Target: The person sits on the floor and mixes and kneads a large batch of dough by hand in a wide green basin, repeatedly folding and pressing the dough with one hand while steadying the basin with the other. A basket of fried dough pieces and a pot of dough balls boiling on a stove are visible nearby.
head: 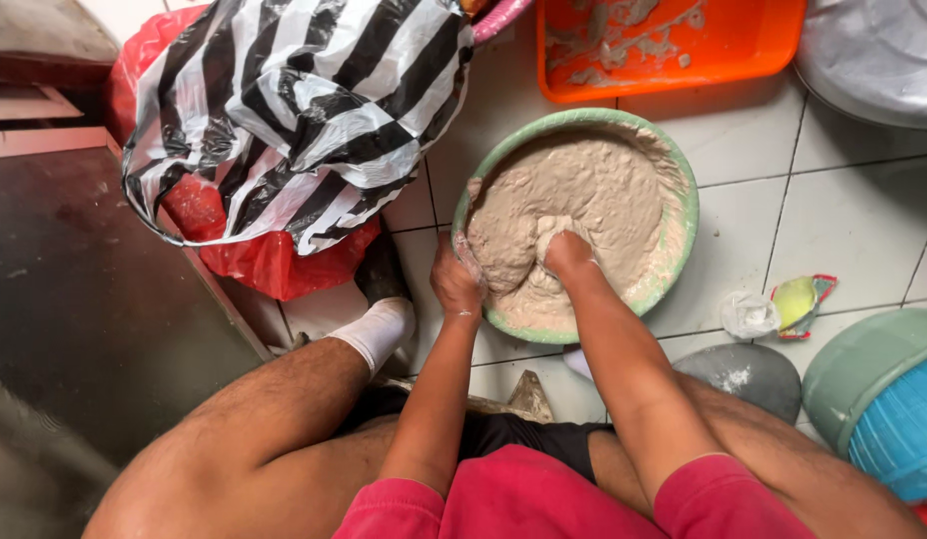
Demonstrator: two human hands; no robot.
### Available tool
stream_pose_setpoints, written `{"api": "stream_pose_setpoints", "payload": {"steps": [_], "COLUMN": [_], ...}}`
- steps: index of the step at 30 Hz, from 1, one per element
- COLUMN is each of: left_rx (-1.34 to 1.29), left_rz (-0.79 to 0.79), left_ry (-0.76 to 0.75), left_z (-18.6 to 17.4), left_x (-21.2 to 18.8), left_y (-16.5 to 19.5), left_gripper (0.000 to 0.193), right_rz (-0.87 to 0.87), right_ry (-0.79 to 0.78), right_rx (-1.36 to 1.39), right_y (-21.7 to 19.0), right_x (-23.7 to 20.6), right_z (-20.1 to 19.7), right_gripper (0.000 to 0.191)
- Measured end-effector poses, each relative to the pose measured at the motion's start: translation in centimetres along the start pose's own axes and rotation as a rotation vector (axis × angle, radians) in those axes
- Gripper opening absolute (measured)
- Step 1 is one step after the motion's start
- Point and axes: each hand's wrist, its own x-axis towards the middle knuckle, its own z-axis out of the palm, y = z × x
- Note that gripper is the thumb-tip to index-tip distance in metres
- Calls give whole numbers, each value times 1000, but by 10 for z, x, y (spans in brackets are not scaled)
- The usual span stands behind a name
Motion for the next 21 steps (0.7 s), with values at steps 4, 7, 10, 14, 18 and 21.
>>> {"api": "stream_pose_setpoints", "payload": {"steps": [4, 7, 10, 14, 18, 21], "left_rx": [3, 14, 19, 2, -6, 5], "left_rz": [-47, -27, -17, -18, -15, -2], "left_ry": [-27, 4, 2, -10, -2, -12], "left_z": [-3, -2, 0, 1, 0, 1], "left_x": [2, 0, -1, -2, -1, -3], "left_y": [7, 7, 4, 4, 6, 5], "left_gripper": [30, 31, 33, 35, 36, 37], "right_rz": [-21, -95, 93, 131, 33, 125], "right_ry": [113, 144, 147, 227, 333, 609], "right_rx": [-2, -17, 174, 467, 843, 1006], "right_y": [6, 31, 58, 28, -22, -13], "right_x": [14, 9, -3, -33, -72, -76], "right_z": [-28, -39, -39, 3, 48, 42], "right_gripper": [34, 41, 47, 46, 42, 39]}}
